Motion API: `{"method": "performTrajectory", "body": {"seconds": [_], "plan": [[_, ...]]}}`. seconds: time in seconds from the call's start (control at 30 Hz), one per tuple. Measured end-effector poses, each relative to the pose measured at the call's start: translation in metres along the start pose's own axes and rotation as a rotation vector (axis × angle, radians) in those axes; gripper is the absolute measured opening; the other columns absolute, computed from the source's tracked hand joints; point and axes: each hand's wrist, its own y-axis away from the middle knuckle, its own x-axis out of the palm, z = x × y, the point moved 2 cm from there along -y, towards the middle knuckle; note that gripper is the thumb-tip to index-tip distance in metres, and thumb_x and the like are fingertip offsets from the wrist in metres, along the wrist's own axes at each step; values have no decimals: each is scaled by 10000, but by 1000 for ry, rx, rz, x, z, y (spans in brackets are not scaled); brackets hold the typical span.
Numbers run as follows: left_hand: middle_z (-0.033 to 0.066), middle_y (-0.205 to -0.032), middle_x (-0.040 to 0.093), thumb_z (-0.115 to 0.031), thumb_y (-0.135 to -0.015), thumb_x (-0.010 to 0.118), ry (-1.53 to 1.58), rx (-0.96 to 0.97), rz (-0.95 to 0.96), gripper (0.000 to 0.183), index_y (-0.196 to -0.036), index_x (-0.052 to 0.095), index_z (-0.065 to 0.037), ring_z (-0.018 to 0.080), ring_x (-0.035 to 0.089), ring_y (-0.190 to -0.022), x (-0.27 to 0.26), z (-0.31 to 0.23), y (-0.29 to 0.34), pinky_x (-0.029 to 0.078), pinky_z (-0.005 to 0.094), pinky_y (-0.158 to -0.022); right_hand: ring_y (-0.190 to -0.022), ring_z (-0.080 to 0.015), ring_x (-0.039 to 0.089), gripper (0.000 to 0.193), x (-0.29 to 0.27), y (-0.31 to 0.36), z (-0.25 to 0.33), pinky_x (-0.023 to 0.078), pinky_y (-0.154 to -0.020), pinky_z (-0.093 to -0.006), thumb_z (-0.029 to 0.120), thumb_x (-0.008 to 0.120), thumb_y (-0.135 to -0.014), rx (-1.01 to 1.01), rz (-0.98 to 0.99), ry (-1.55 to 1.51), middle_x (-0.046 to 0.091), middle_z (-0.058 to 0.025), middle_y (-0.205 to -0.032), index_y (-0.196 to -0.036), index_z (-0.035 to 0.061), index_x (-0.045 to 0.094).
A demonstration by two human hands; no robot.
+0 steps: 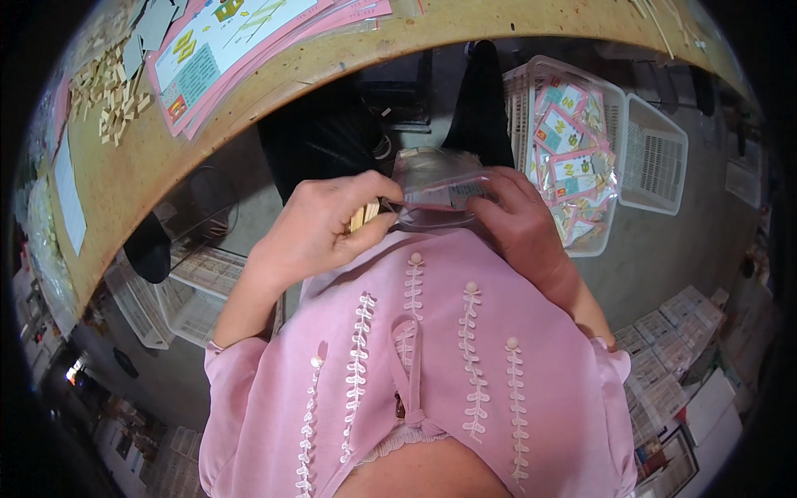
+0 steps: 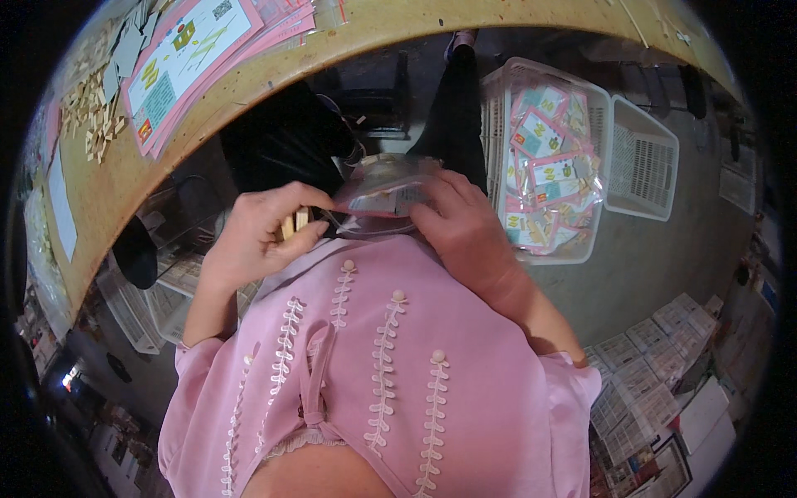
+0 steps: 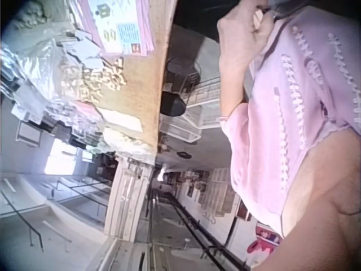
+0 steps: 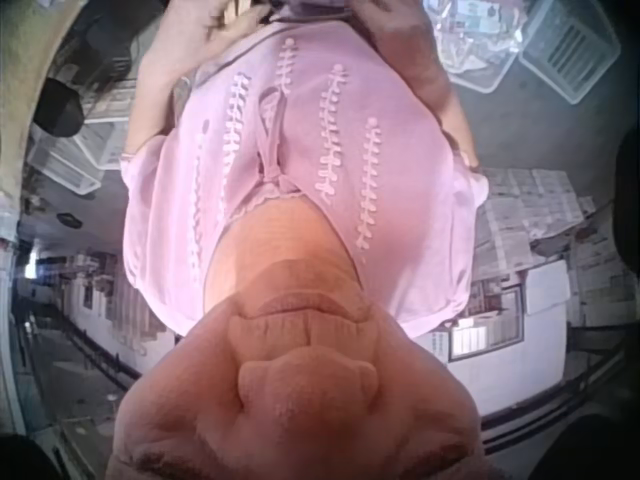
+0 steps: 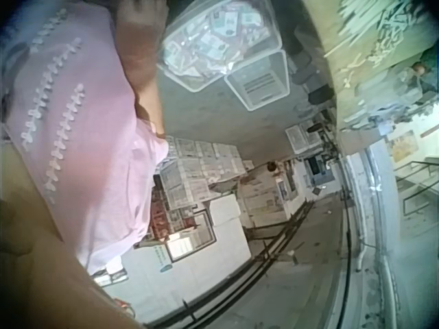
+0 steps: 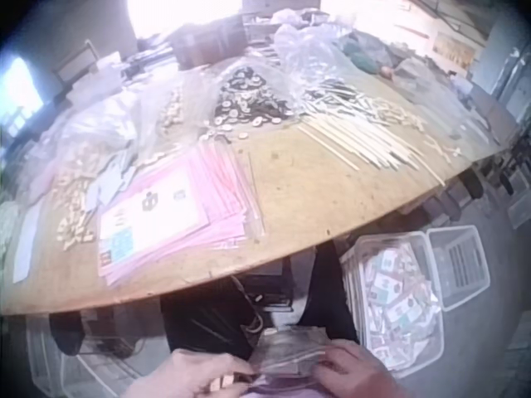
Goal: The person repeatedly picks small wooden pieces, round wooden discs, and thin wooden sticks from a table and places them into small clear plastic bags. The person then inserts a printed instruction sheet into each bag and sets the completed kits into a white basket.
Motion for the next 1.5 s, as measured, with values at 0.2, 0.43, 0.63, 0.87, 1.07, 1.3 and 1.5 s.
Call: {"method": "performTrajectory", "body": {"seconds": [0.2,0.43,0.63,0.87,1.07,1.3,1.5], "plan": [[64,-793,638,-48,-794,803,6,190,-160,197,-925,655,-45,186,649,-648,14,-23,-22,504,303,-591,-1253,-391,575,137,8,-4,4,499,-1035,-455,38,670,-759,-105,-23,13,602,-213,-1287,-888,-7,664],[124,-1010,639,-55,-755,805,-97,107,-64,454,-1173,626,-59,265,645,-833,34,-21,-37,528,339,-688,-1230,-392,586,119,4,-11,5,503,-1035,-464,33,665,-748,-116,-65,-59,590,-239,-1288,-831,-51,646],[155,-1165,678,-119,-752,836,-166,253,-207,522,-1227,639,-31,311,667,-1042,18,-6,-21,542,352,-848,-1201,-392,596,125,1,-10,4,501,-1040,-468,40,666,-747,-98,-75,-30,604,-226,-1261,-840,-42,650],[127,-1023,734,-186,-833,776,-88,206,27,269,-1023,738,-1,293,698,-923,39,30,19,573,382,-809,-1106,-347,629,206,-2,15,-11,528,-1003,-485,41,705,-715,-187,-22,-14,633,-163,-1098,-912,-10,672],[108,-953,725,-104,-816,730,-79,310,62,193,-980,728,-2,267,697,-864,44,39,21,580,349,-756,-1035,-304,666,206,-3,35,-13,562,-919,-412,-30,732,-761,-65,-93,-321,669,-141,-1084,-962,-13,691],[129,-974,726,-102,-888,706,97,220,94,169,-1010,721,14,298,696,-889,41,56,34,573,366,-788,-954,-221,701,159,21,53,-25,567,-866,-330,-73,660,-903,390,-77,-899,707,-135,-1038,-1048,-9,678],[119,-999,733,-82,-887,705,191,100,64,150,-1011,734,-4,301,690,-901,40,62,47,554,382,-831,-938,-164,689,115,27,50,-21,552,-848,-302,-67,610,-949,580,-92,-1203,715,-128,-1043,-1036,-18,667]]}}
